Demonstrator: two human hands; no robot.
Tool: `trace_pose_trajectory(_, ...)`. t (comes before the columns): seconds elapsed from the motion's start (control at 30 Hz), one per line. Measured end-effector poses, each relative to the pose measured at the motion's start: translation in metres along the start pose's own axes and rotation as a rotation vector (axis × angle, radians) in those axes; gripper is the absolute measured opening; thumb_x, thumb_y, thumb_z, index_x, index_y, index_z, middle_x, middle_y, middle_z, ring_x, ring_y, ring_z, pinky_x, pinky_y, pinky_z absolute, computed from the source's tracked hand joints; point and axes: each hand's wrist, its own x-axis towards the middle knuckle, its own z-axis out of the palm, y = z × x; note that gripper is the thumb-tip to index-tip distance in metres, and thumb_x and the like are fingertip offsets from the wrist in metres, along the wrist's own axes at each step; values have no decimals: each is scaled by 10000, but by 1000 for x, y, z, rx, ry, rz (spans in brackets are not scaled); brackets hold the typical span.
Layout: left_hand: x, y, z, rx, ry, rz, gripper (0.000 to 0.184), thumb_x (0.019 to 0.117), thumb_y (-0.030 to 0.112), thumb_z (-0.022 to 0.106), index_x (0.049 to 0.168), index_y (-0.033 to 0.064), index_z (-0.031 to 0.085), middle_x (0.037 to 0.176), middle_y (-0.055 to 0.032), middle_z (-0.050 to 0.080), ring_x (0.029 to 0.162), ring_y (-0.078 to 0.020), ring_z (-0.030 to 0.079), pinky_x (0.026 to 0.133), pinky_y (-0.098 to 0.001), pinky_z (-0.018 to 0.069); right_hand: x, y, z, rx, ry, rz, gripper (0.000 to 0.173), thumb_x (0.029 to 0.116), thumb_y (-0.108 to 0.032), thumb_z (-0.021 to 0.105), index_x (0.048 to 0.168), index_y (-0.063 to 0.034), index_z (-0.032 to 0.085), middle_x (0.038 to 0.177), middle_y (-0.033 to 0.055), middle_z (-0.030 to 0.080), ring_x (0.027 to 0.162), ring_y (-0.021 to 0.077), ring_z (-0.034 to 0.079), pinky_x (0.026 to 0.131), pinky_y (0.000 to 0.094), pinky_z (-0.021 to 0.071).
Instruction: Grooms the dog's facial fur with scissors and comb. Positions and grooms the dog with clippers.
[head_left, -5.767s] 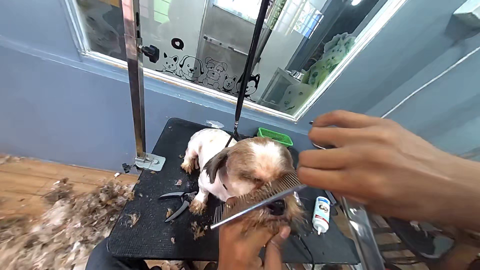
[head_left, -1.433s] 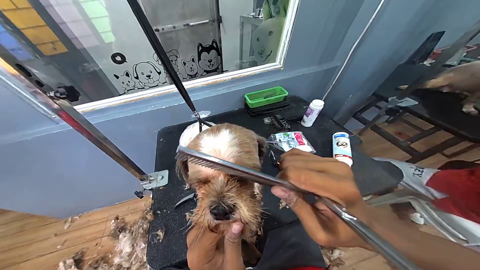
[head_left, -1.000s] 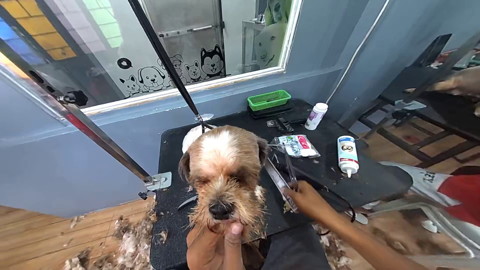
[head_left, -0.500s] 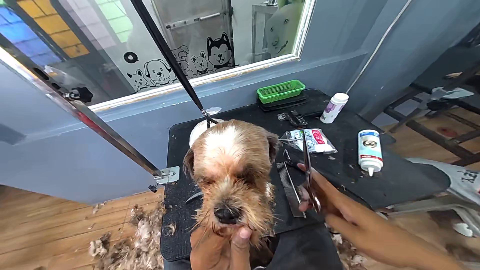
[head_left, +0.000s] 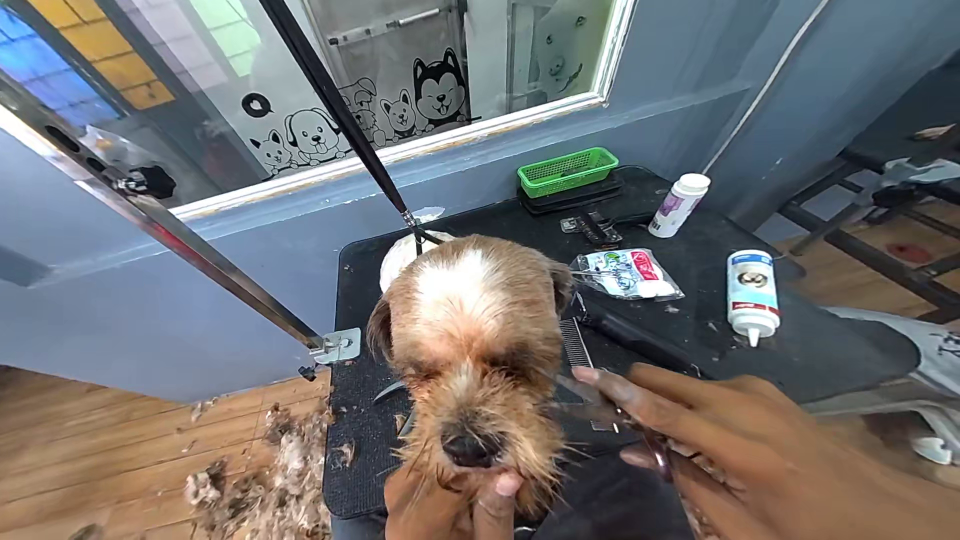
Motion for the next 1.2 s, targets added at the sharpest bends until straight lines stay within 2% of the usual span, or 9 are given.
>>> trace_pose_trajectory(0.17,-1,-2,0,-6,-22,5,179,1034,318,609,951,237,746,938,195,718,914,120,642,844,-103,531,5,-1,-2,-14,-8,-15,518,1006,-344,515,1518,-288,469,891,8,580,547,103,513,401,274,362)
trace_pose_trajectory(0.3,-2,-2,3,-14,-28,17,157,1030,293,619,961,236,748,994,193,720,971,115,637,892,-120,530,8,-5,-9,-15,-32,-13,533,1003,-325,533,1528,-279,459,869,17,574,543,117,506,405,281,359)
trace_pose_trajectory(0.47,-5,-5,6,-50,-47,3,165,1030,296,619,953,199,727,944,149,721,895,93,651,840,-134,549,11,-12,-22,-24,-103,16,505,1014,-326,528,1515,-271,489,865,26,590,543,133,523,403,298,368)
trace_pose_trajectory(0.6,-6,-4,7,-67,-41,-11,175,1025,301,627,938,186,726,931,142,724,901,87,655,844,-140,553,12,-15,-33,-30,-153,42,510,1004,-314,553,1509,-261,506,860,36,620,552,158,548,407,319,380)
trace_pose_trajectory(0.77,-6,-7,8,-74,-31,2,166,1027,276,624,946,184,737,1005,159,719,998,107,629,932,-143,524,15,-17,-46,-56,-205,53,517,1010,-290,546,1525,-272,505,864,57,632,540,175,550,403,336,375)
trace_pose_trajectory(0.87,-5,-6,8,-50,-29,23,208,1032,287,610,925,165,739,986,143,726,1004,109,623,946,-143,507,17,-19,-54,-74,-236,74,522,1000,-262,556,1521,-258,517,838,72,632,536,199,552,405,355,376)
trace_pose_trajectory(0.93,-4,-5,7,-33,-30,26,212,1036,311,603,938,182,739,998,166,720,1022,131,610,957,-125,496,18,-21,-58,-76,-256,91,517,998,-249,567,1514,-239,530,824,84,631,532,211,551,408,365,376)
trace_pose_trajectory(1.2,-4,-8,7,-89,-20,14,210,1027,312,623,931,171,746,1021,136,729,1049,97,618,978,-158,501,27,-29,-75,-62,-361,121,520,1009,-184,548,1527,-206,516,867,127,663,574,252,597,436,402,422)
